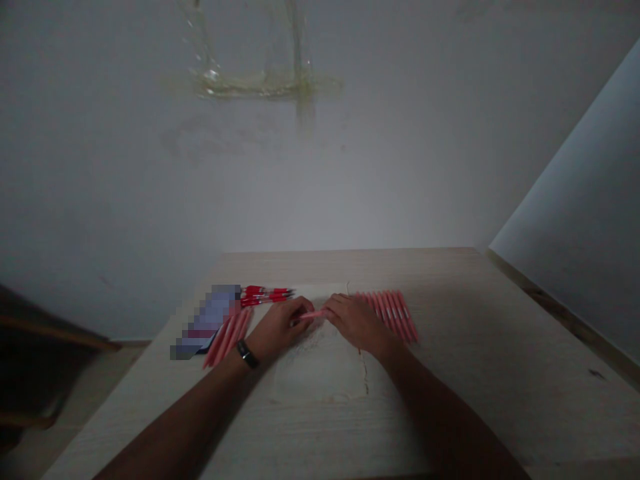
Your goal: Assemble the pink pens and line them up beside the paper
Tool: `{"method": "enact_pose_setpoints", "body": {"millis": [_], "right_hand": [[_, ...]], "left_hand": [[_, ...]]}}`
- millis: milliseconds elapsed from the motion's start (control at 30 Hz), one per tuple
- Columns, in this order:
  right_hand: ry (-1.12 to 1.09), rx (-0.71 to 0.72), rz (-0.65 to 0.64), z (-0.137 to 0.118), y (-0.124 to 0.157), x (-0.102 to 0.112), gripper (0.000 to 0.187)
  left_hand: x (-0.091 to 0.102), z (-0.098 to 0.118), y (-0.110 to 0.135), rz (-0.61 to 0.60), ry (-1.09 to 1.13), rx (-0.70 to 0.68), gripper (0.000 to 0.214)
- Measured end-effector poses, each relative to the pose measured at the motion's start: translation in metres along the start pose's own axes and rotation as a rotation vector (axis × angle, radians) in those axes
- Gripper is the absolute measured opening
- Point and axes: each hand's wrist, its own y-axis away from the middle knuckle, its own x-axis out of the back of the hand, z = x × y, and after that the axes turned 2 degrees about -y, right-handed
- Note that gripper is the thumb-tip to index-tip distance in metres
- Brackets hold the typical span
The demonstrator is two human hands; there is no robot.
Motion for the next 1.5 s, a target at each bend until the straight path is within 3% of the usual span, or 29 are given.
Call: {"method": "enact_pose_setpoints", "body": {"millis": [233,633,1333,1500], "right_hand": [[0.019,0.009,0.045,0.0,-0.001,-0.001,0.006],[0.02,0.03,0.048,0.002,0.0,-0.004,0.007],[0.049,-0.051,-0.024,-0.001,0.0,-0.004,0.01],[0.039,-0.06,-0.037,-0.002,0.0,-0.003,0.018]], "left_hand": [[-0.002,-0.001,-0.001,0.028,-0.008,-0.009,0.01],[0.001,-0.009,-0.002,0.088,-0.045,-0.12,0.014],[-0.006,-0.01,-0.001,0.07,0.011,-0.086,0.01],[-0.006,-0.01,-0.002,0.08,0.003,-0.098,0.011]]}}
